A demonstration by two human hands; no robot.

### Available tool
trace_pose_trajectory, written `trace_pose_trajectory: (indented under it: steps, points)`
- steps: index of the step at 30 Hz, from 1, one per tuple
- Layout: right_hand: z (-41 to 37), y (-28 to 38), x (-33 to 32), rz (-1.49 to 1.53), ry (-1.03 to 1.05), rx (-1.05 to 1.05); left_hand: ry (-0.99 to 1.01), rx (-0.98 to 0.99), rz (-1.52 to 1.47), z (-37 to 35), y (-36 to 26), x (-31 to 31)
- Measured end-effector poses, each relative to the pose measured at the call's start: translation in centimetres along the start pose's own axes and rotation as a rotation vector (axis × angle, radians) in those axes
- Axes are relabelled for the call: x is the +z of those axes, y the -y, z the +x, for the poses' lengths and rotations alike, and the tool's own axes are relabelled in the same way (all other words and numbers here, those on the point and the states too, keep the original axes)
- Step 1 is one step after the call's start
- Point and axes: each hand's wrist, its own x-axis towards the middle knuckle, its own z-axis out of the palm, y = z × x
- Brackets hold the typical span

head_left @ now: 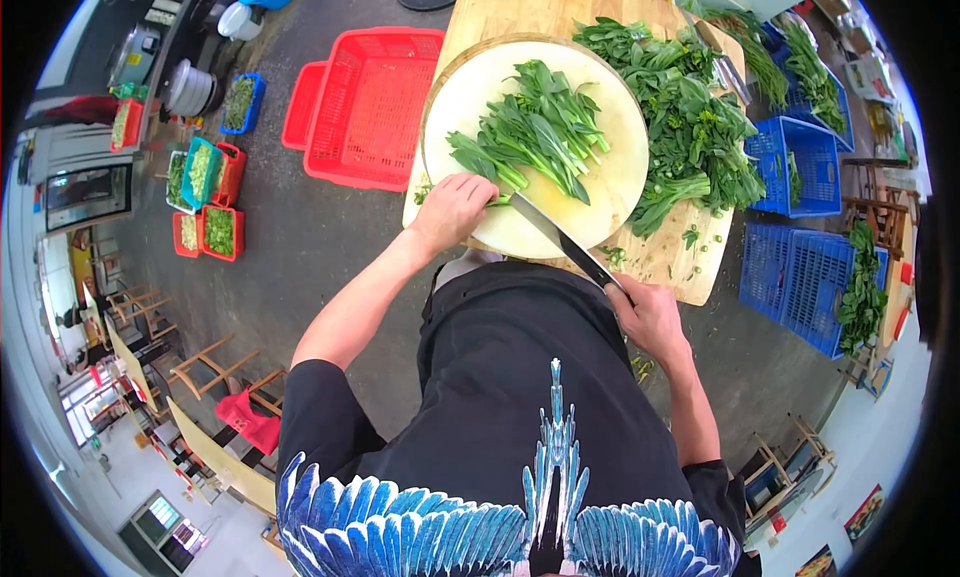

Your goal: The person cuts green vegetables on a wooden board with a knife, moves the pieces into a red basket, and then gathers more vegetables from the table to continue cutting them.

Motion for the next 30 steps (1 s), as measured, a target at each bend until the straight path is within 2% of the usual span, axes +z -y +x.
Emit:
trace_pose_trajectory:
  steps: [8, 14, 20, 25, 30]
  points:
    - [0.4, 0.2, -0.2, -0.037, 0.076, 0.067, 0.034, 0.015, -0.119, 0.2, 0.4, -1.1]
    - [0.4, 0.0, 0.1, -0.014, 0.043, 0.038, 0.044, -0.087, -0.205, -0.1, 0.0, -1.5]
    - [0.3, 0.1, 0.1, 0.000, 0.027, 0.028, -0.019, 0.079, 0.154, 0.9, -0.1, -2.6]
    - [0.6, 0.9, -0.3, 0.041, 0.020, 0.062, -0.018, 0.052, 0.117, -0.2, 0.7, -1.3]
    - [1.4, 1.0, 0.1, -0.038, 0.018, -0.017, 0.001, 0.049, -0.031, -0.8, 1.0, -0.7]
